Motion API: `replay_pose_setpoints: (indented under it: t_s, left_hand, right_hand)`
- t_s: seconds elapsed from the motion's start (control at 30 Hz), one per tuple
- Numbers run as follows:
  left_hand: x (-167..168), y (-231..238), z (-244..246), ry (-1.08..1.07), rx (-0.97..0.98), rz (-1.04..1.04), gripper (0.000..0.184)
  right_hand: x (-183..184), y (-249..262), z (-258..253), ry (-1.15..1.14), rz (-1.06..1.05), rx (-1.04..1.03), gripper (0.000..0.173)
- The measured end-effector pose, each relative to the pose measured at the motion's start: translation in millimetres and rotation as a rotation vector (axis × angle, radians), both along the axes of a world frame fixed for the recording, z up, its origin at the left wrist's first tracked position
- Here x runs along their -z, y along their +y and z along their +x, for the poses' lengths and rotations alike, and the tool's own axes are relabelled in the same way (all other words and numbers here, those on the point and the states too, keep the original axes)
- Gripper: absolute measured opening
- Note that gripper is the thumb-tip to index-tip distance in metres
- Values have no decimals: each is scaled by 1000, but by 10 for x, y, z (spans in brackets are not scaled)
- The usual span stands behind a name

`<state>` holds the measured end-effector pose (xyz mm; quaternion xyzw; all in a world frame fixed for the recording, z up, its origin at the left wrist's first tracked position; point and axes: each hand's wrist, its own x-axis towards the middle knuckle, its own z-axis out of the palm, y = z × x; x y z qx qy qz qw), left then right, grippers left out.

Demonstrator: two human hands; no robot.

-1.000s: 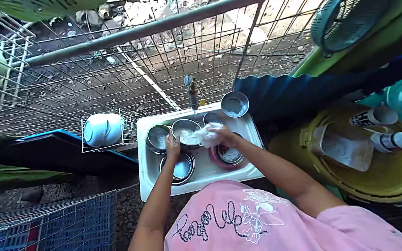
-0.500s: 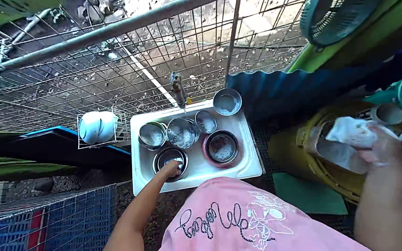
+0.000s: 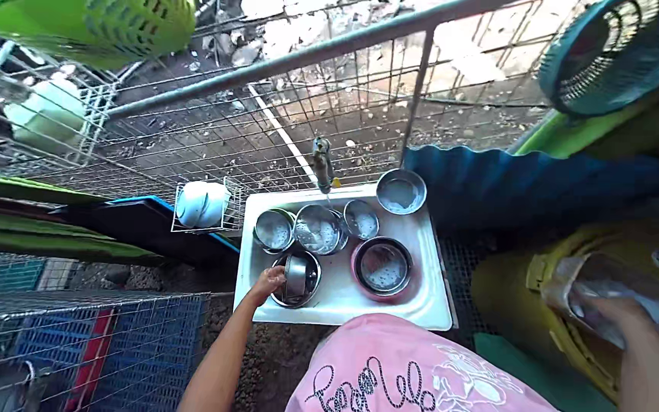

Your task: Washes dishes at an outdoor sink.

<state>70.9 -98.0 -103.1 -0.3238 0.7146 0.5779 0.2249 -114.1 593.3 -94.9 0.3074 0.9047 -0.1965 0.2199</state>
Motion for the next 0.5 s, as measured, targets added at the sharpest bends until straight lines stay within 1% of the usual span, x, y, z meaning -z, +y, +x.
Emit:
replay_pose_setpoints:
  t_s: [0.07,0.1,0.13,0.17,0.2,0.23,0.27,0.3,0.33,0.37,0.43,0.47,0.5]
  left_hand:
    - [14,64,21,1,-62,-73,30]
    - [6,99,34,0,-106,-95,32]
    - [-16,131,48,14,-165,-99,33]
    - [-53,170,65,42,-234,-91,33]
    - [-108,216,79,73,-307,-62,31]
    - [-163,265,92,104,-380,-23,30]
    - [-218,314,102,125,-449,24,29]
    - [-276,367,109,137,-510,71,31]
    - [-328,416,114,138,-566,109,31]
    - [-360,456,116,132,-616,135,31]
    - [-347,525,130,125,-684,155,31]
    - [-311,552,144,125,-702,166,34]
    - [-269,570,148,132,-714,171,37]
  right_hand:
    - [-354,-254,-87,203,41,-111,53]
    - [-549,-521,-114,343,18,-212,48]
    - [-723,-877,-121,486,-65,-331,44]
    - [-876,-1325,-96,580,-186,-452,40]
    - [-1018,-1846,-33,576,-346,-542,38]
    - [-1091,-2376,52,484,-524,-616,36]
    - [-1087,-2890,152,343,-708,-715,38]
    - [-993,-3374,259,229,-837,-877,43]
    - [-849,-3825,382,170,-900,-1061,52]
    - [-708,-4240,509,152,-921,-1221,61]
    - [-436,-4902,716,99,-816,-1436,74]
    - [-335,-5134,789,38,-743,-1486,74]
    - [-264,-5312,841,-10,-685,-1498,69]
